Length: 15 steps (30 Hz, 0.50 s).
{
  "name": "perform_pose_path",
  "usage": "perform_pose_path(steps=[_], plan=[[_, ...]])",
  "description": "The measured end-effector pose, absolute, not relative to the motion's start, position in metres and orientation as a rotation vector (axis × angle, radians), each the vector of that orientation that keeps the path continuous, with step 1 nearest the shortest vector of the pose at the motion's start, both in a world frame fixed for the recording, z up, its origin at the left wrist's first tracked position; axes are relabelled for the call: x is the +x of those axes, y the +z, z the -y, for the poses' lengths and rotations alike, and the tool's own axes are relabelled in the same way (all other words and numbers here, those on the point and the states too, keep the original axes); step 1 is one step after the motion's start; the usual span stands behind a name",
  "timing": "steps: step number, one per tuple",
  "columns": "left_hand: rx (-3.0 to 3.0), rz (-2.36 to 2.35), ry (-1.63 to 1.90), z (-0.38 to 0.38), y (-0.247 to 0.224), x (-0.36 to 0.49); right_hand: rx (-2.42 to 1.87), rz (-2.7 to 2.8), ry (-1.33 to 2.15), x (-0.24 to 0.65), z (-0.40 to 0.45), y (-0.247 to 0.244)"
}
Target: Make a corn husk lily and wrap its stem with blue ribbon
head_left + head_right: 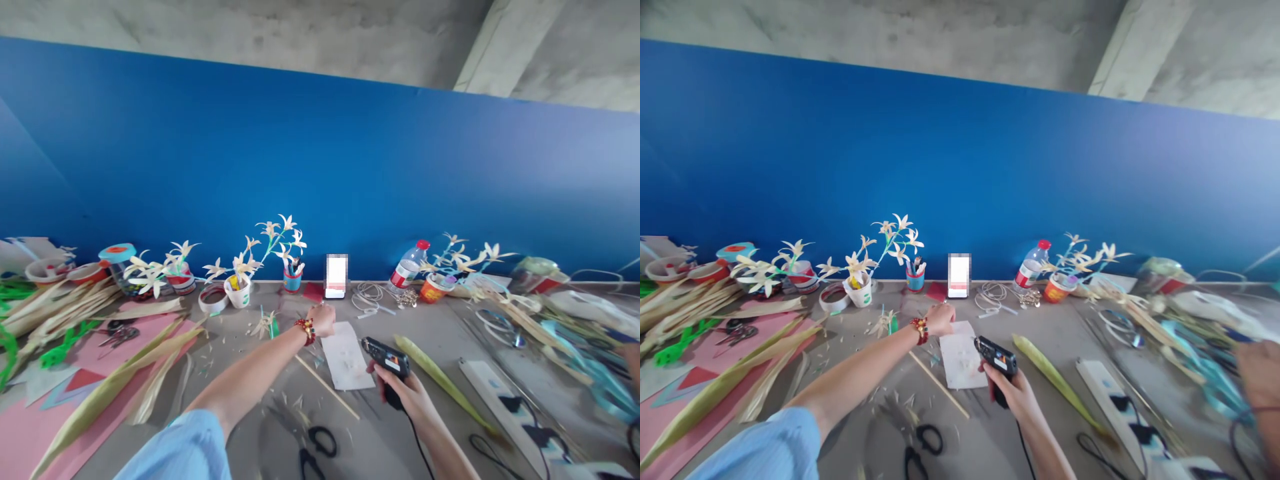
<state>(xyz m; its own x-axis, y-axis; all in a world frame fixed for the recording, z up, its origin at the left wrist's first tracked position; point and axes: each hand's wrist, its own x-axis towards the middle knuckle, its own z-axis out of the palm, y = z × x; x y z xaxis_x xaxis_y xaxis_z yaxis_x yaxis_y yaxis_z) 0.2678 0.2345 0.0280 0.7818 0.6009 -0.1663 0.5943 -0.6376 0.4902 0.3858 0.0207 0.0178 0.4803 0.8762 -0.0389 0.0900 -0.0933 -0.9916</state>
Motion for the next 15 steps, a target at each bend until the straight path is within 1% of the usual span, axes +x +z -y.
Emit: perform_pose_path(steps=[4, 8, 11, 15], plan=[[2.28, -0.708, 0.11, -0.237, 0.04, 0.256, -1.519, 0.918, 0.809, 0.396, -0.016, 0.024], [2.078, -0.528, 0.255, -0.234, 0.061, 0.235, -1.494, 0.988, 0.782, 0.414, -0.005, 0.043], [1.93, -0.487, 0.356, -0.224, 0.081, 0.216, -1.472, 1.141, 0.774, 0.425, 0.0, 0.062], [1.782, -0.476, 0.409, -0.205, 0.105, 0.193, -1.455, 1.284, 0.675, 0.426, -0.003, 0.08]])
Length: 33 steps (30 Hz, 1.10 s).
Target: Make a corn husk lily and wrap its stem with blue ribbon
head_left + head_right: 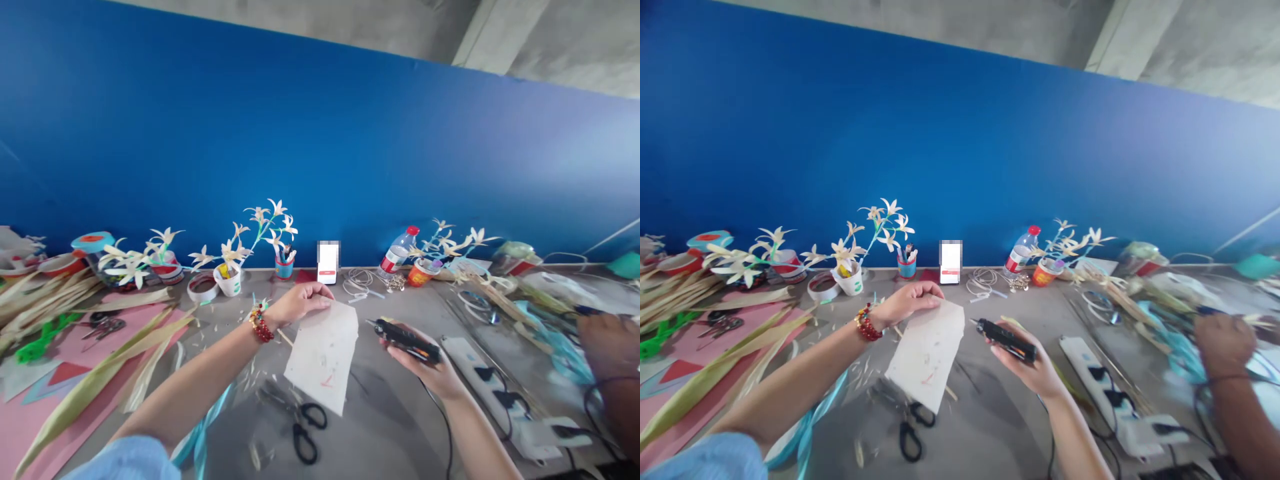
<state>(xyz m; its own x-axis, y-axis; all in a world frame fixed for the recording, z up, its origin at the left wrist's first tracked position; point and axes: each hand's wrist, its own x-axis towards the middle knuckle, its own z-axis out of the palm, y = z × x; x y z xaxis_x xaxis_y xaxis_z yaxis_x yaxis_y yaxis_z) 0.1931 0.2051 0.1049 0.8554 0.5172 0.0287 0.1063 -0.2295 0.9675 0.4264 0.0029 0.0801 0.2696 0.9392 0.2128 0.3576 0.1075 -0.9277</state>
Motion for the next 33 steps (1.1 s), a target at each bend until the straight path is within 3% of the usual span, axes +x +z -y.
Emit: perform_pose_path(steps=[10, 20, 27, 33], plan=[[1.355, -0.47, 0.375, -0.174, 0.124, 0.144, -1.322, 1.91, 0.248, 0.404, -0.02, 0.09], [1.061, -0.456, 0.321, -0.17, 0.11, 0.124, -1.252, 2.177, 0.156, 0.395, -0.018, 0.107], [1.084, -0.481, 0.394, -0.168, 0.111, 0.117, -1.318, 2.379, 0.083, 0.395, -0.013, 0.121], [1.464, -0.502, 0.467, -0.166, 0.12, 0.11, -1.202, 2.046, 0.165, 0.395, -0.008, 0.111]])
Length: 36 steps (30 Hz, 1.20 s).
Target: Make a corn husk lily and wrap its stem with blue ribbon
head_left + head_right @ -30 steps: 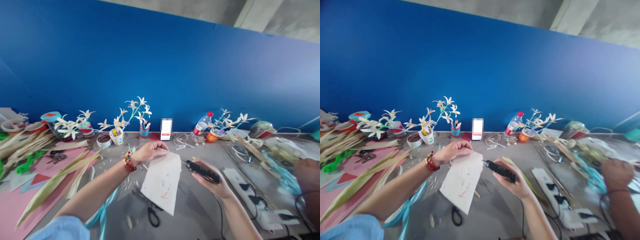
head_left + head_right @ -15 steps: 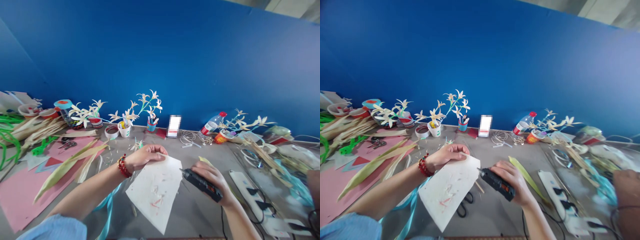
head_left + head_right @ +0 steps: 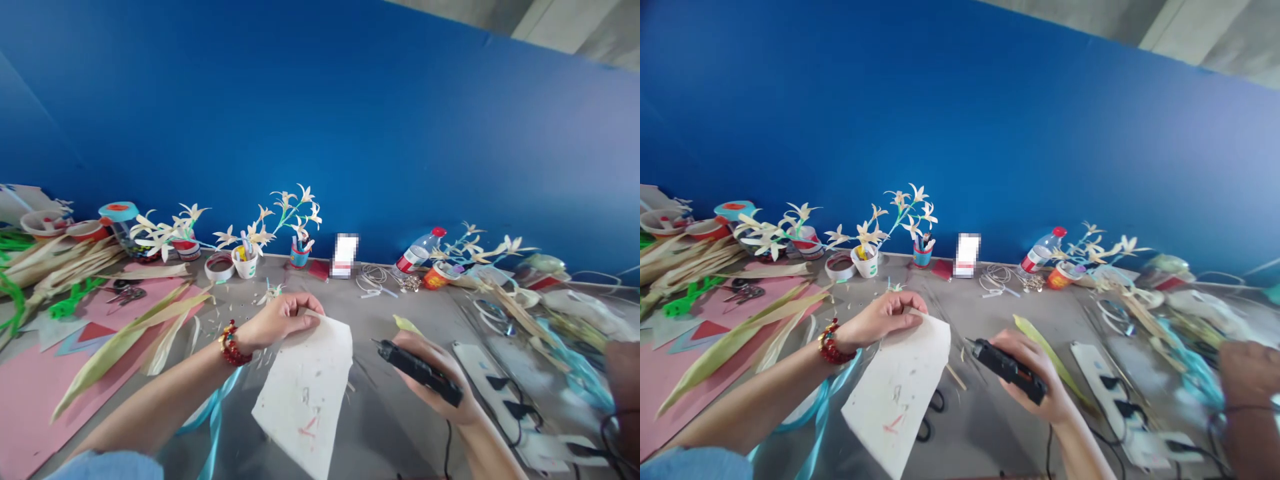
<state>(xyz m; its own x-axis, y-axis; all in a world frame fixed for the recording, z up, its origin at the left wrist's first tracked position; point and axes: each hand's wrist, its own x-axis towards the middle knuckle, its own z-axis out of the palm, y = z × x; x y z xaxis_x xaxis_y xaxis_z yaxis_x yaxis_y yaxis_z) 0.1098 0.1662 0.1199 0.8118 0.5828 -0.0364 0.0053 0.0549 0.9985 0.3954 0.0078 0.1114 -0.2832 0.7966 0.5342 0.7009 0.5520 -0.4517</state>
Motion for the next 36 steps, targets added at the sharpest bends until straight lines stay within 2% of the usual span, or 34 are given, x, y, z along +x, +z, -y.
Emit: perform_pose_path(steps=[3, 9, 13, 17, 20, 22, 26, 33, 36], plan=[[1.462, -0.465, 0.461, -0.164, 0.121, 0.11, -1.174, 2.05, 0.296, 0.388, -0.01, 0.109], [1.317, -0.397, 0.461, -0.16, 0.12, 0.108, -1.121, 1.987, 0.348, 0.383, -0.013, 0.105], [1.336, -0.452, 0.479, -0.16, 0.117, 0.102, -1.273, 1.819, 0.534, 0.386, -0.005, 0.096], [1.619, -0.521, 0.56, -0.16, 0.116, 0.101, -1.444, 1.323, 0.947, 0.377, 0.004, 0.096], [1.831, -0.517, 0.658, -0.157, 0.116, 0.102, -1.352, 1.17, 1.4, 0.365, 0.0, 0.105], [1.975, -0.488, 0.733, -0.155, 0.117, 0.101, -1.301, 1.099, 1.557, 0.359, -0.006, 0.11], [2.256, -0.367, 0.881, -0.151, 0.116, 0.096, -1.262, 0.938, 1.616, 0.356, -0.014, 0.109], [2.627, 0.153, 1.079, -0.152, 0.113, 0.087, -1.28, 0.8, 1.602, 0.36, -0.01, 0.105], [2.784, 0.161, 1.198, -0.152, 0.119, 0.088, -1.28, 0.778, 1.611, 0.363, -0.008, 0.104]])
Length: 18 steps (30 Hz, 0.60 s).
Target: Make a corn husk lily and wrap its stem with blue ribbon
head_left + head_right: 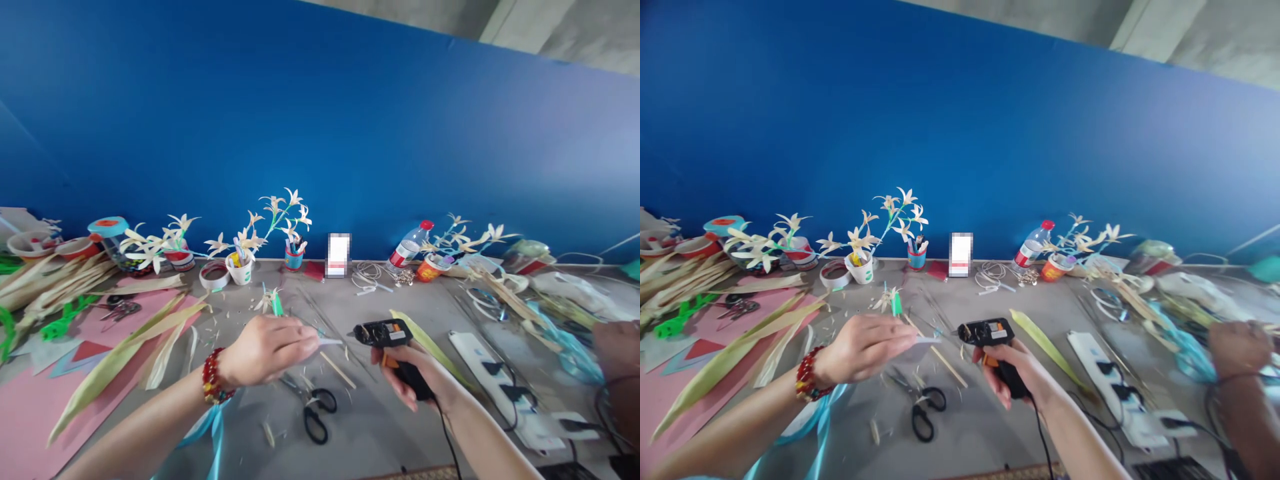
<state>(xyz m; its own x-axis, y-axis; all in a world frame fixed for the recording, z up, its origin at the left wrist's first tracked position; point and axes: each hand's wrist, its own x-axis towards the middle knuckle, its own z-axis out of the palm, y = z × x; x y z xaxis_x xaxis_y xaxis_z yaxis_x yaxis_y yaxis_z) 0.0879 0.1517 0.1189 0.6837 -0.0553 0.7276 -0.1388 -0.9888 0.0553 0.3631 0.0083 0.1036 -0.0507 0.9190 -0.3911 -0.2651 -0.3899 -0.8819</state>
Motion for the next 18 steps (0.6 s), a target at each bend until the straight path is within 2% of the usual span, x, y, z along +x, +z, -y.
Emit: perform_pose_path(steps=[5, 12, 18], plan=[[3.059, 0.137, 1.298, -0.151, 0.13, 0.098, -1.197, 0.737, 1.758, 0.361, -0.011, 0.103], [2.862, 0.052, 0.673, -0.149, 0.136, 0.094, -1.1, 0.666, 1.832, 0.357, -0.01, 0.101], [2.597, 0.114, 0.679, -0.149, 0.13, 0.085, -1.042, 0.625, 1.823, 0.363, -0.007, 0.094]])
